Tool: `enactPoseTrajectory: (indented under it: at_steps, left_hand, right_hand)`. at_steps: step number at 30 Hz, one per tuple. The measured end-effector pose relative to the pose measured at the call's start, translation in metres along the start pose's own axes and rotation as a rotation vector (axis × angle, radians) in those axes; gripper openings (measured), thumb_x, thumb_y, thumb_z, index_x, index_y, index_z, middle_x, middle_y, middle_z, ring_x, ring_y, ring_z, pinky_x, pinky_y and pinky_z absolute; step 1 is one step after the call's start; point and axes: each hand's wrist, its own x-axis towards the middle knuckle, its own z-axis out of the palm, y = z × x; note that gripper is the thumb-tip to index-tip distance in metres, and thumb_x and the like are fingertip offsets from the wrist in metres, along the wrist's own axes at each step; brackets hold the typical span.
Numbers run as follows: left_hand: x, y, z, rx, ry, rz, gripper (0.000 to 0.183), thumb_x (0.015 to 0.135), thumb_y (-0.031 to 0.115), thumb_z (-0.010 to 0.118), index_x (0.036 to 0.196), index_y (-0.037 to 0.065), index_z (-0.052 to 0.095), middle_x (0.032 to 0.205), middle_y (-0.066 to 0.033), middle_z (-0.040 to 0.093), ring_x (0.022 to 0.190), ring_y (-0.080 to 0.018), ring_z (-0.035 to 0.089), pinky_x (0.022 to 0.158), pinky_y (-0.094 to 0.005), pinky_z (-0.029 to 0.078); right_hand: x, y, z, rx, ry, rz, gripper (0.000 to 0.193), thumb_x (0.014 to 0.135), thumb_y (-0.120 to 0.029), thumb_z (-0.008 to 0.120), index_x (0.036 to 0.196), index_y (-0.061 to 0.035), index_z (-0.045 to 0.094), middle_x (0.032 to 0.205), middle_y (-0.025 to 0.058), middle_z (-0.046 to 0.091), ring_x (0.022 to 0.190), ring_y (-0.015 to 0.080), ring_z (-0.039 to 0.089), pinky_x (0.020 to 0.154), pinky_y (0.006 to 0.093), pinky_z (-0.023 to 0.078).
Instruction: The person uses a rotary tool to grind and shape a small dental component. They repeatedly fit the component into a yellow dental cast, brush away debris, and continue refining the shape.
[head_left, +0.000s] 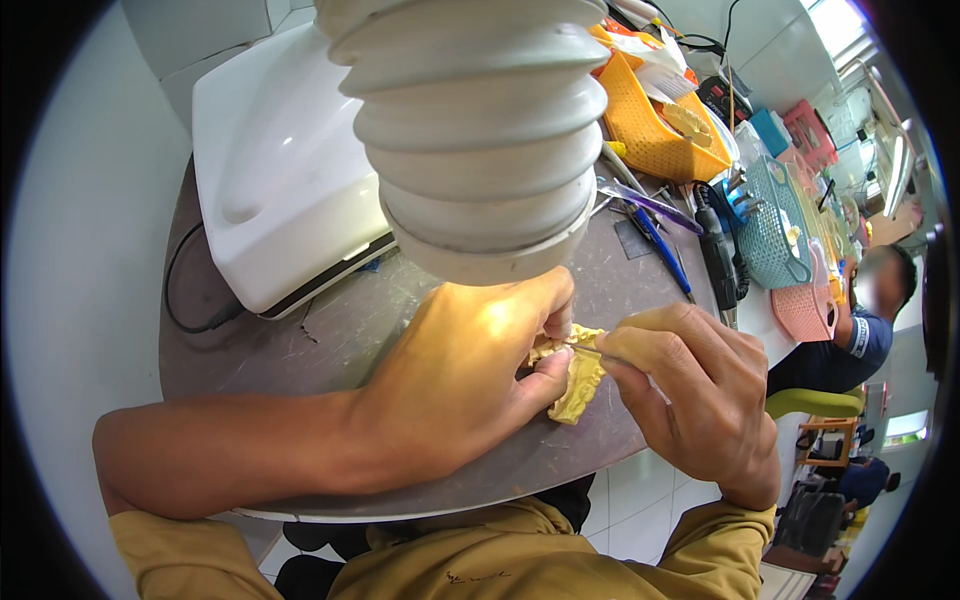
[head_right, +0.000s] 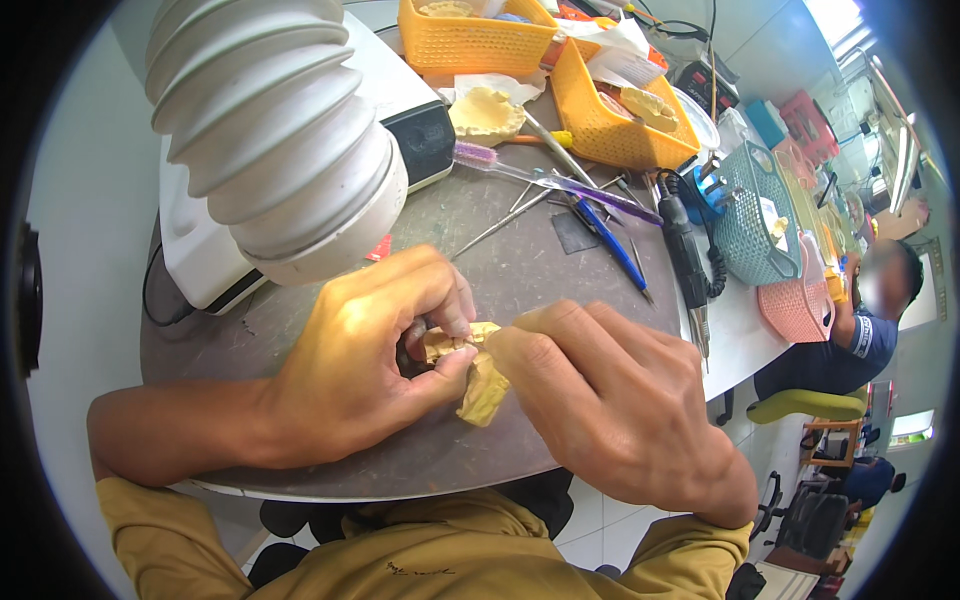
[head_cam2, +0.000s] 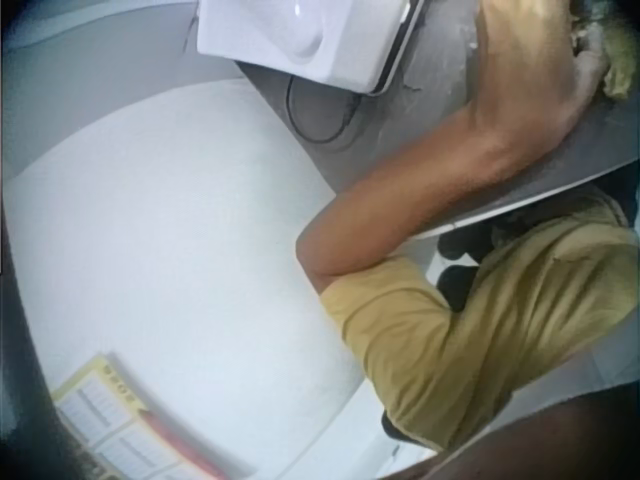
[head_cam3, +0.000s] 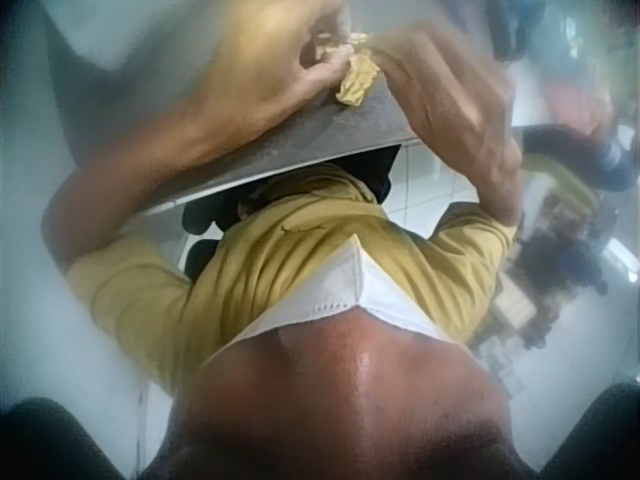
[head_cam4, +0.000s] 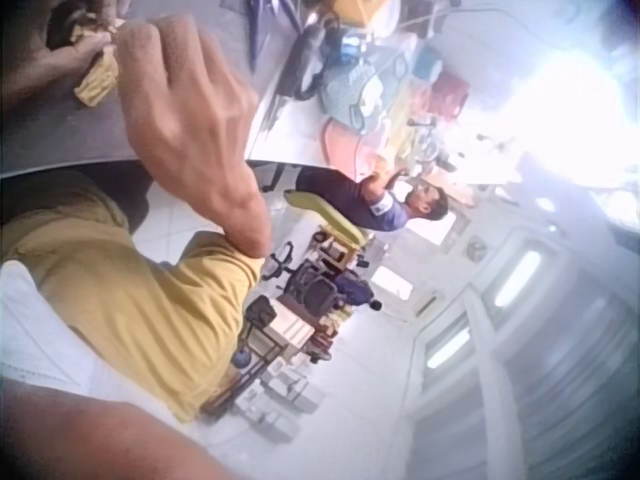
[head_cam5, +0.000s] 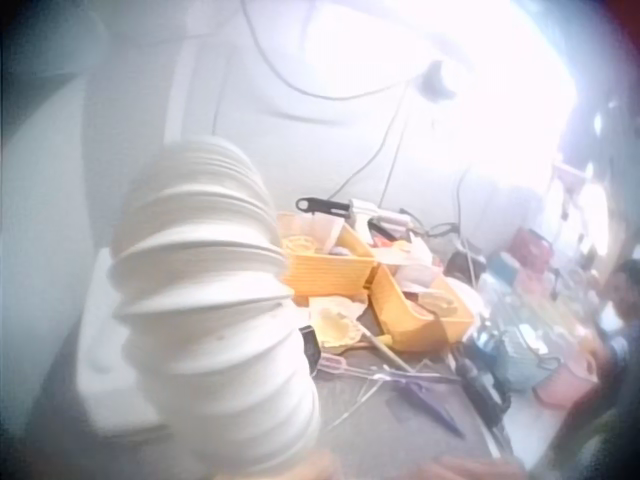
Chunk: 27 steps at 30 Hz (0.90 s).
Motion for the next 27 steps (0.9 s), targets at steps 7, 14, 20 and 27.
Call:
enactPoseTrajectory:
  at_steps: [7, 14, 20, 27]
  left_hand:
    - [0.001, 0.002, 0.001, -0.014, -0.005, -0.015, 0.018, 0.081, -0.004, 0.073, 0.089, -0.002, 0.058, 0.087, -0.0099, 0.062, 0.065, -0.0158, 0.057, 0.057, -0.0288, 0.047]
    - [0.001, -0.001, 0.0, 0.018, -0.007, -0.005, 0.019, 0.08, -0.004, 0.073, 0.09, -0.001, 0.057, 0.09, -0.0097, 0.063, 0.065, -0.014, 0.055, 0.057, -0.0274, 0.046]
    - [0.003, 0.001, 0.002, -0.003, -0.012, -0.018, 0.021, 0.079, -0.004, 0.074, 0.089, 0.0, 0.057, 0.091, -0.0098, 0.064, 0.066, -0.0134, 0.055, 0.057, -0.0277, 0.046]
    - [0.003, 0.001, 0.0, 0.012, -0.011, 0.012, 0.021, 0.079, -0.004, 0.075, 0.089, 0.001, 0.057, 0.092, -0.0096, 0.064, 0.068, -0.0139, 0.058, 0.057, -0.027, 0.048]
  right_hand:
    - [0.0, -0.006, 0.0, 0.028, -0.013, 0.129, 0.026, 0.078, -0.021, 0.082, 0.092, -0.0051, 0.067, 0.076, 0.0034, 0.058, 0.058, 0.0181, 0.06, 0.05, 0.0317, 0.048]
    - [0.0, -0.006, -0.004, -0.037, -0.049, 0.156, 0.032, 0.077, -0.027, 0.086, 0.077, -0.0081, 0.06, 0.063, 0.0035, 0.048, 0.05, 0.0202, 0.052, 0.045, 0.0334, 0.042]
    - [-0.002, -0.009, -0.011, 0.009, 0.084, 0.171, 0.021, 0.076, -0.013, 0.084, 0.085, -0.0067, 0.066, 0.068, 0.0023, 0.057, 0.054, 0.0172, 0.057, 0.045, 0.0307, 0.044]
    - [-0.006, -0.003, -0.007, 0.026, 0.055, 0.083, 0.024, 0.071, -0.008, 0.083, 0.089, -0.0062, 0.068, 0.07, 0.002, 0.058, 0.055, 0.0157, 0.057, 0.045, 0.0297, 0.043]
